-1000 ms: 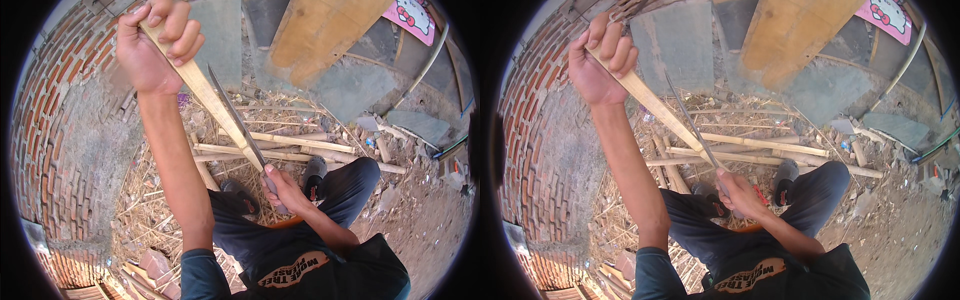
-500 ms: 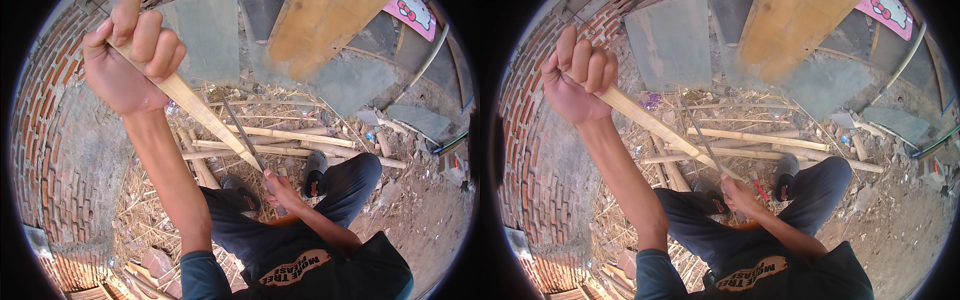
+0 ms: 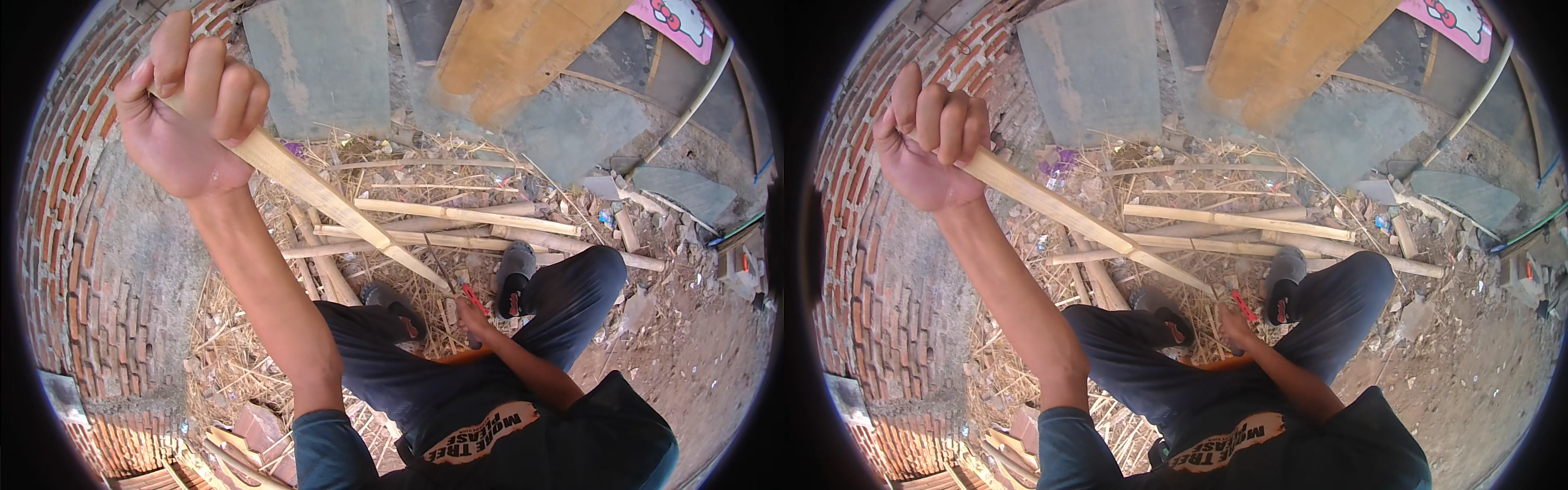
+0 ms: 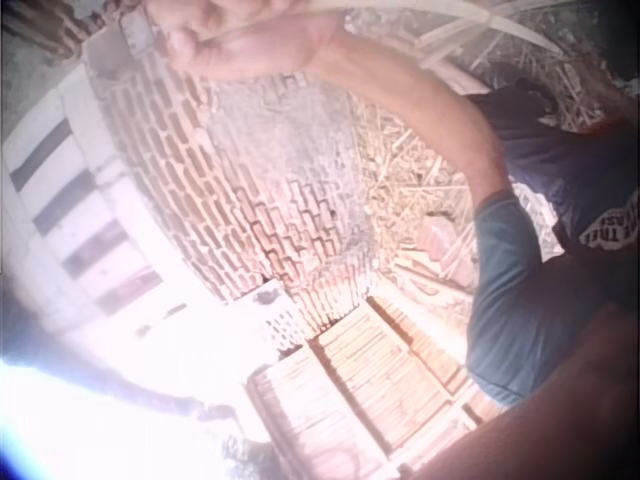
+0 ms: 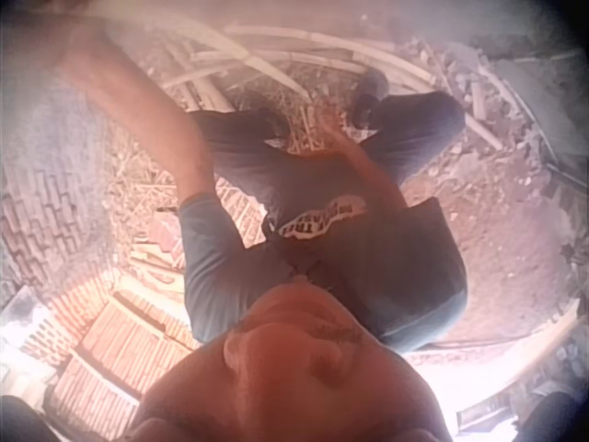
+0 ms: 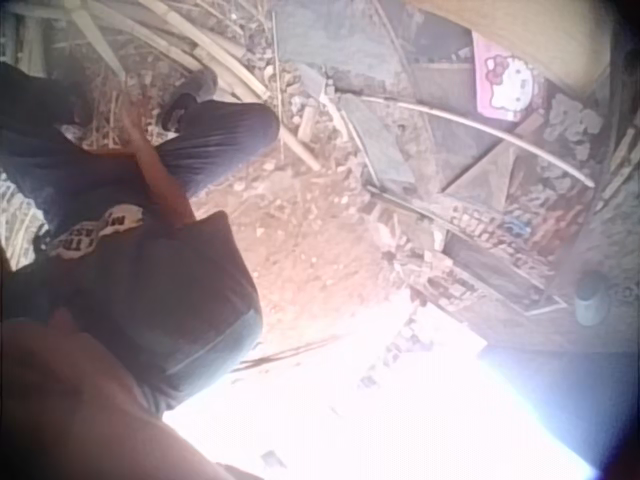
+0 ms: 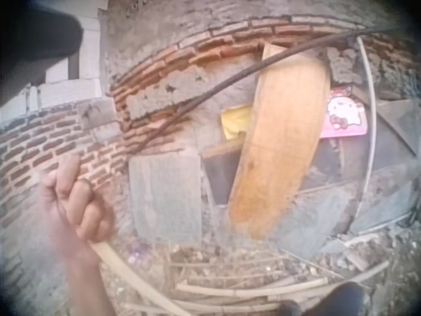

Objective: The person sits on the ground and uses a machete to split long bamboo poles into thin strips. They hold the bamboo with one hand and strike it with the machete to separate the material, occasionally adjusting the grip or repositioning the bamboo piece.

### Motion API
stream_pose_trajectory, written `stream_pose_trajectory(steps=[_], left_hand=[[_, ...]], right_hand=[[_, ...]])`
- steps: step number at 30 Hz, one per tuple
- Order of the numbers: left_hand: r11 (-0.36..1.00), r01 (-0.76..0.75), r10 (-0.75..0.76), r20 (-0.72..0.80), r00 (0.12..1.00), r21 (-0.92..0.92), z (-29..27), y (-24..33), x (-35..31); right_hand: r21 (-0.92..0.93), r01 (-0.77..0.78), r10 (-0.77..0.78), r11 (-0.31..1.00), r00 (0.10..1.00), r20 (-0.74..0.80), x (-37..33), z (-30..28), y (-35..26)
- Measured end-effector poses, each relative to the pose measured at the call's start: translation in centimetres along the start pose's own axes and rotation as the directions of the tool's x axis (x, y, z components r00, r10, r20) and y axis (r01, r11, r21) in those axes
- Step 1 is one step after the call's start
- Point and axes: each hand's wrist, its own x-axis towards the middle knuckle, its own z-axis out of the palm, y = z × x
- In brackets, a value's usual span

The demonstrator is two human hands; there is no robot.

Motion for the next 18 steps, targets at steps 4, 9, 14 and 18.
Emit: stream_pose_trajectory(steps=[4,9,14,18], left_hand=[[0.993,0.024,-0.006,-0.153,0.988,0.119,-0.7,1.1,-1.2],[0.951,0.021,0.060,-0.252,0.966,0.309,-0.4,1.2,-1.2],[0.767,0.105,0.302,-0.501,0.811,0.632,3.3,-2.8,0.9],[0.612,0.170,0.389,-0.482,0.785,0.772,4.7,-3.4,2.5]], right_hand=[[0.189,0.092,-0.106,0.978,0.992,0.066,-2.9,2.5,-4.4],[0.312,0.215,-0.277,0.925,0.945,0.171,-9.2,3.5,-10.9],[0.329,0.279,-0.349,0.902,0.920,0.177,-13.8,3.9,-14.4],[0.376,0.346,-0.442,0.860,0.872,0.209,-18.3,4.7,-16.4]])
